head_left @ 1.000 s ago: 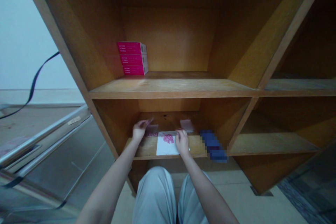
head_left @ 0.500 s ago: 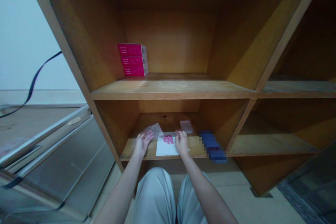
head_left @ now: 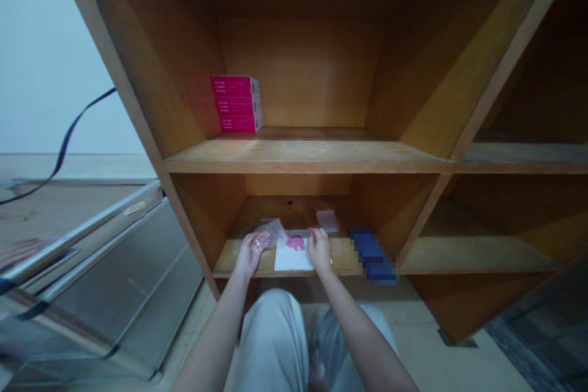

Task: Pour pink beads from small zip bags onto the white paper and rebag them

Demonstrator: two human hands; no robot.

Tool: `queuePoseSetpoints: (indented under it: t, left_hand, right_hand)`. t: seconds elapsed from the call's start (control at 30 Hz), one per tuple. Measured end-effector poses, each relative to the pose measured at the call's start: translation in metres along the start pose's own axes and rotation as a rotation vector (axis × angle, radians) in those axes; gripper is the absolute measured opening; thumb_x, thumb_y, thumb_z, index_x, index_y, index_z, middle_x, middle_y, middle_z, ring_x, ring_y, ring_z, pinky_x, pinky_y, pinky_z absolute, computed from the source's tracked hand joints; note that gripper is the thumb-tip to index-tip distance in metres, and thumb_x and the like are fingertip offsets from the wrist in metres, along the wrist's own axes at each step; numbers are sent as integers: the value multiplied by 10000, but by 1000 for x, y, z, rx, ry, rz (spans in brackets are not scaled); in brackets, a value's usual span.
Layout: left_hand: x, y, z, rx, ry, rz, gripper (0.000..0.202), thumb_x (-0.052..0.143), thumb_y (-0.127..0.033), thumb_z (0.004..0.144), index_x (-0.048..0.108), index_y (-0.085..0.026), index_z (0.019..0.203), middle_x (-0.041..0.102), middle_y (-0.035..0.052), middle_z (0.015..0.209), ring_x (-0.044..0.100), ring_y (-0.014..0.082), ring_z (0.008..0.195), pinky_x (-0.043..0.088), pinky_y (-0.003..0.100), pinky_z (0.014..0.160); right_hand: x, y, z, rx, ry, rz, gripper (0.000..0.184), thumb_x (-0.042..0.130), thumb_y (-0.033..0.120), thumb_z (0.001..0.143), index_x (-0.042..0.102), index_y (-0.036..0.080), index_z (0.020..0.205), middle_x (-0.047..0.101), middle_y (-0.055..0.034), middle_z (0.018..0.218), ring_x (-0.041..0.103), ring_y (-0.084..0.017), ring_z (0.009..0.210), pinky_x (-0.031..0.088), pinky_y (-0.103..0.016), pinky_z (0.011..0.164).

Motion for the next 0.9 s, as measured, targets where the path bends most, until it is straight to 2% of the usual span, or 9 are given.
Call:
queuePoseSetpoints:
  t: [0.27, 0.4, 0.6, 0.7, 0.77, 0.83, 0.9]
  left_hand:
    - [-5, 4, 2, -62, -3, -24, 108, 437, -83, 719, 474, -142, 636, 659, 130, 758, 634, 201, 735, 492, 288, 589]
    - [-4, 2, 0, -61, -22, -43, 110, 418, -93, 729, 482, -140, 652, 655, 125, 765, 628, 193, 735, 484, 290, 607]
    - [4, -1, -8, -68, -36, -59, 114, 408, -99, 736, 490, -137, 666, 652, 120, 771, 626, 191, 724, 476, 293, 609]
    - [5, -2, -9, -63, -24, -55, 119, 410, -100, 737, 491, -137, 659, 652, 121, 768, 625, 197, 729, 472, 287, 592]
    - [6, -2, -8, -52, -9, -56, 117, 416, -106, 736, 493, -136, 653, 652, 123, 764, 624, 196, 719, 468, 277, 574]
    - [6, -1, -7, -50, 5, -46, 103, 431, -118, 731, 506, -130, 662, 650, 121, 752, 621, 188, 696, 463, 269, 566]
    - [6, -1, -6, -39, 18, -23, 68, 463, -129, 715, 521, -126, 679, 646, 103, 727, 615, 171, 665, 458, 259, 567]
  right_hand:
    - [2, 1, 1, -1, 8, 31, 242, 350, 131, 778, 563, 167, 888, 562, -81, 858, 503, -198, 880, 399, -344, 784]
    - [-1, 5, 2, 8, 16, 44, 244, 355, 129, 778, 565, 167, 896, 565, -82, 869, 503, -197, 886, 398, -344, 795]
    - [-3, 29, 7, 1, 49, 152, 234, 363, 145, 793, 564, 165, 912, 569, -74, 892, 512, -180, 900, 400, -324, 812]
    - [11, 46, 8, 53, 110, 268, 215, 393, 214, 815, 557, 164, 944, 583, -74, 917, 535, -158, 876, 419, -290, 787]
    - [27, 55, 7, 110, 217, 342, 268, 455, 287, 796, 530, 159, 1019, 598, -74, 904, 562, -145, 786, 448, -264, 707]
    - [41, 64, 4, 130, 317, 390, 328, 506, 327, 767, 521, 155, 1046, 613, -70, 907, 572, -147, 787, 450, -259, 704]
    - [50, 72, 2, 122, 401, 418, 310, 519, 331, 757, 546, 161, 1015, 627, -58, 899, 578, -146, 788, 446, -258, 712]
Point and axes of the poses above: each hand's wrist, its own z-axis towards the middle knuckle, its own x-axis out of the palm, y = z × x, the point moved 7 cm from there along z, towards the middle knuckle
